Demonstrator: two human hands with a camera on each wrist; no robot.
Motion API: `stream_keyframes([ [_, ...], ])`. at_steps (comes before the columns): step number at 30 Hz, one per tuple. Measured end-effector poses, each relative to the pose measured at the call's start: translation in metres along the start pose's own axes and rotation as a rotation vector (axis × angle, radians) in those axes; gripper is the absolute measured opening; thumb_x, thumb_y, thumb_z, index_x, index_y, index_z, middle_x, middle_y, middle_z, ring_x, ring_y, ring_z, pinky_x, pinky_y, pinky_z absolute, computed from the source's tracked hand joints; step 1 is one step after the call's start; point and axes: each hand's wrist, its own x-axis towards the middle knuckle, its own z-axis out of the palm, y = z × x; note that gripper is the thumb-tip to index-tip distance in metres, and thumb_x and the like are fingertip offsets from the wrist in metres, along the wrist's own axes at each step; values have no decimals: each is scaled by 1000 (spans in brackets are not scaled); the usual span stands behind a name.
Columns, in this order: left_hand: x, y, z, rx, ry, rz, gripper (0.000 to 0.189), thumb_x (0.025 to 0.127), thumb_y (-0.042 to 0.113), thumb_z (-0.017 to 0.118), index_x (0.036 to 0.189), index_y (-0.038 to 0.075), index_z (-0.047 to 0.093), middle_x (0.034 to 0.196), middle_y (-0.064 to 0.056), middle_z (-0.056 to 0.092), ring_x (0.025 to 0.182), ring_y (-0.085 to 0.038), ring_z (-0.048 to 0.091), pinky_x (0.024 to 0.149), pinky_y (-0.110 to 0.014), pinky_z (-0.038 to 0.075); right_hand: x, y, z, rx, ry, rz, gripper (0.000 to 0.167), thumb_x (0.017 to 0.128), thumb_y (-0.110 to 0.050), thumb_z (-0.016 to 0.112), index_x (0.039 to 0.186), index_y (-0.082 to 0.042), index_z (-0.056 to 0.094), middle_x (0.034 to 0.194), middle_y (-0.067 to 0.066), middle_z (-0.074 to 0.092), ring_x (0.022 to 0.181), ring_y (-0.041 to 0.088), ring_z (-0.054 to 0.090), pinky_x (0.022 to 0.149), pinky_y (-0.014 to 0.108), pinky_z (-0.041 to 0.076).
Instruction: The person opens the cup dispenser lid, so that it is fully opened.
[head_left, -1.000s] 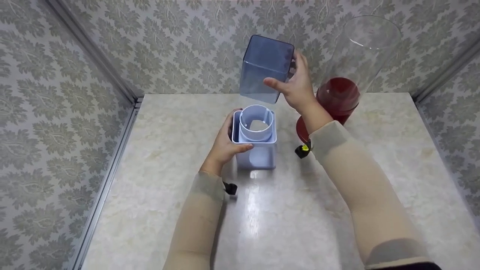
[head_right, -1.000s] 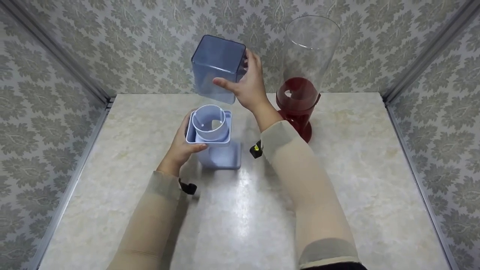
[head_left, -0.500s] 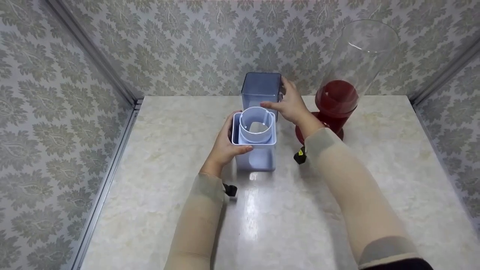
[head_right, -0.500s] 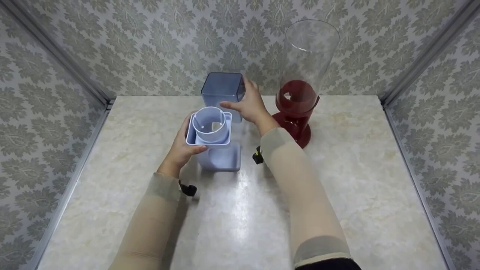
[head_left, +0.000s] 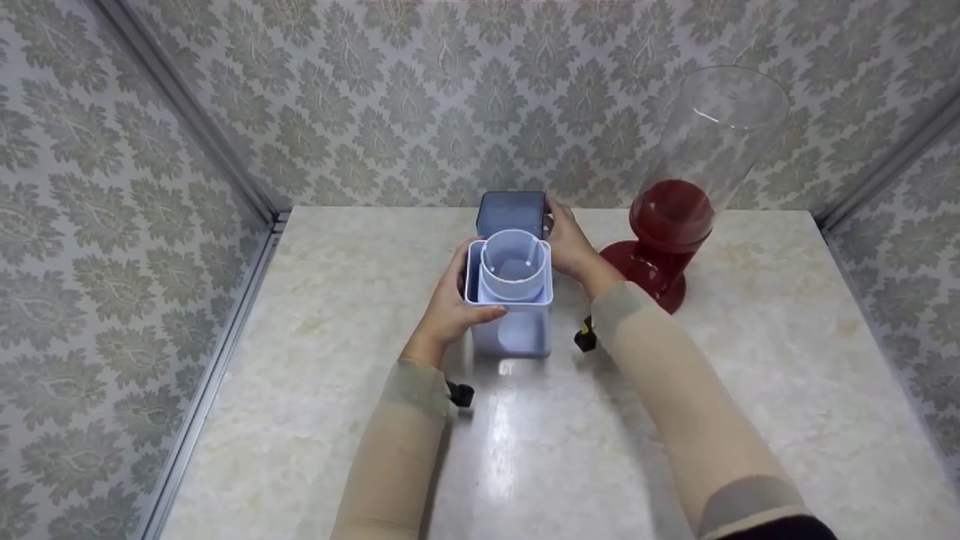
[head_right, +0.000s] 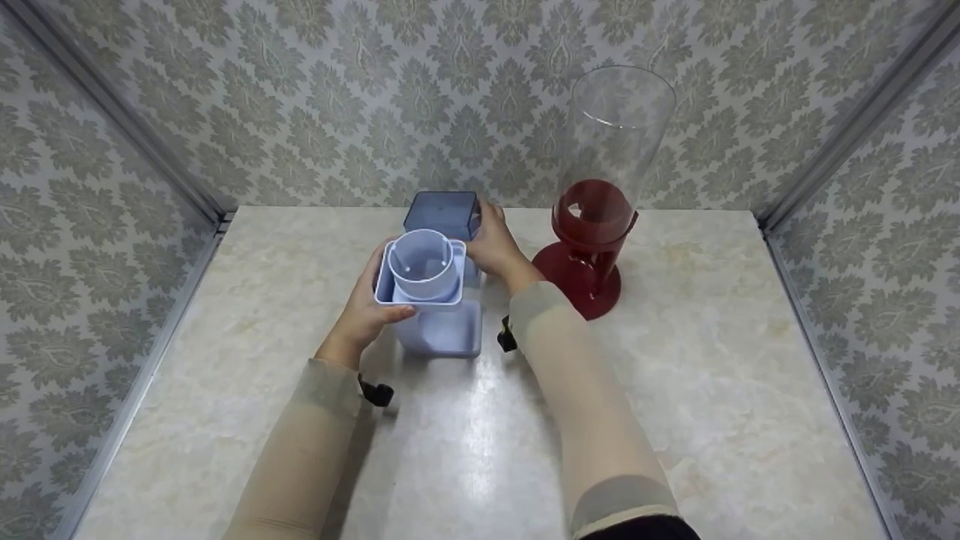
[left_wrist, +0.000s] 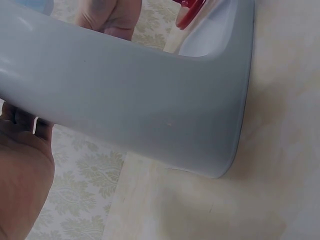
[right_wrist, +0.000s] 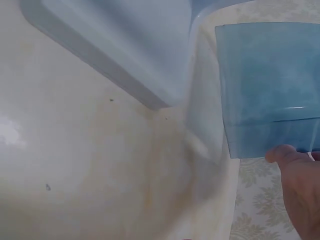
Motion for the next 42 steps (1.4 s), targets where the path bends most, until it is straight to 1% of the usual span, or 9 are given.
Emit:
stream_keyframes([
  [5,-1,0,-1,10,9,0,129,64,6,102,174,9,36,163,-16,57,143,-20,56,125,-26,46,3,3,5,32,-8,-32,113,92,-16,92,179,-2,21,174,25,30,167,37,42,139,40,38],
  [10,0,-1,-2,-6,7,-5,126,64,6,101,173,10,38,162,-14,58,141,-20,57,122,-26,48,5,7,7,26,-56,-79,105,95,-11,88,179,-6,24,179,23,30,171,36,37,142,40,33],
  [13,-1,-1,-2,-9,6,-6,125,63,6,100,172,10,39,161,-14,58,140,-20,57,121,-25,49,3,10,7,34,-84,-98,100,96,-7,86,178,-8,28,180,21,34,170,36,40,142,42,33],
  [19,-2,-3,-3,0,12,-8,127,63,5,100,174,9,37,163,-14,57,143,-21,56,123,-26,48,2,12,7,99,-130,-90,106,96,3,83,182,-14,22,185,15,34,172,34,38,143,43,31],
  [26,1,-2,-2,-2,-7,4,127,65,3,100,175,11,36,164,-13,57,144,-22,56,124,-27,48,2,12,3,106,-121,-93,109,94,1,86,182,-19,24,181,13,42,169,32,43,142,43,34],
  [31,1,-2,-2,-1,-13,10,128,64,3,100,175,12,37,164,-13,57,144,-22,56,124,-28,48,1,12,3,154,-131,-84,112,93,4,86,182,-18,22,183,13,40,170,32,40,141,43,35],
  [34,1,-2,-1,1,-10,12,128,65,1,100,175,12,37,165,-14,56,145,-22,55,125,-28,47,1,13,3,137,-125,-78,114,93,1,87,183,-16,18,185,14,35,172,32,38,142,43,33],
  [37,0,-2,-1,-1,-5,5,128,65,1,101,175,12,36,165,-14,56,146,-21,54,126,-28,46,1,15,3,71,-112,-81,116,94,-5,88,183,-14,14,188,15,29,173,31,35,143,41,31],
  [42,1,-2,-2,1,-12,-6,131,65,6,103,176,11,34,167,-14,55,146,-22,54,126,-29,45,0,16,5,11,-95,-101,115,96,-9,87,183,-11,11,190,15,21,175,34,30,143,41,30],
])
